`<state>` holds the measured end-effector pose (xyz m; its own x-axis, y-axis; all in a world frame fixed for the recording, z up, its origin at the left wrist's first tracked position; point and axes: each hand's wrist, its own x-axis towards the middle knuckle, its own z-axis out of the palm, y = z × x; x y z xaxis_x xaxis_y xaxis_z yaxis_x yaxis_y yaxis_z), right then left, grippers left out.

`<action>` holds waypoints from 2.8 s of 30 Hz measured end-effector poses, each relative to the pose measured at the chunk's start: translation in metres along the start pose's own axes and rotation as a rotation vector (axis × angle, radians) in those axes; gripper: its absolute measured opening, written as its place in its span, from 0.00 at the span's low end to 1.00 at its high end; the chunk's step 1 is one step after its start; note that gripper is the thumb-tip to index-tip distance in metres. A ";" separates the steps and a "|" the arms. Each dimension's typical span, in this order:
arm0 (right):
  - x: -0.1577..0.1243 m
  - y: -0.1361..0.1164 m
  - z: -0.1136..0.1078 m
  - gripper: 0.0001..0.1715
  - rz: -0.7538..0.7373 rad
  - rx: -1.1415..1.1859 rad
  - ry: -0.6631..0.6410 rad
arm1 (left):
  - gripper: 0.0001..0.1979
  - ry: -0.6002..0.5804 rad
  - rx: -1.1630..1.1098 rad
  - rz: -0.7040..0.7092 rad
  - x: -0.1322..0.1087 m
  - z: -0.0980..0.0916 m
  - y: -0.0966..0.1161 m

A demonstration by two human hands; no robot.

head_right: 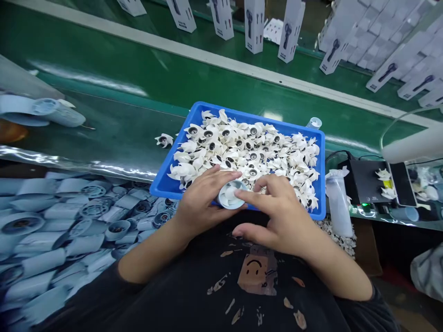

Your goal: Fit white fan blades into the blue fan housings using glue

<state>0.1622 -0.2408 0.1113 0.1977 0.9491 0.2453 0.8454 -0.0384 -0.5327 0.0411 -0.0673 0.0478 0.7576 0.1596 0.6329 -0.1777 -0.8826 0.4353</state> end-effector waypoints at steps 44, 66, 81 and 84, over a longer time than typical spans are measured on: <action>-0.019 0.008 0.032 0.42 0.092 -0.430 0.270 | 0.23 -0.003 0.021 0.104 0.027 0.012 0.013; -0.023 -0.002 0.031 0.36 0.114 -0.268 0.237 | 0.21 0.036 -0.031 0.110 0.017 0.011 0.028; -0.019 -0.002 0.030 0.21 0.017 -0.331 0.281 | 0.19 -0.024 -0.016 0.114 0.013 0.009 0.018; -0.022 0.001 0.031 0.22 0.025 -0.435 0.352 | 0.21 -0.048 0.010 0.128 0.013 0.006 0.017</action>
<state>0.1433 -0.2516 0.0808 0.3111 0.7872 0.5325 0.9504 -0.2561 -0.1766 0.0519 -0.0832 0.0596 0.7582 0.0238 0.6515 -0.2693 -0.8987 0.3462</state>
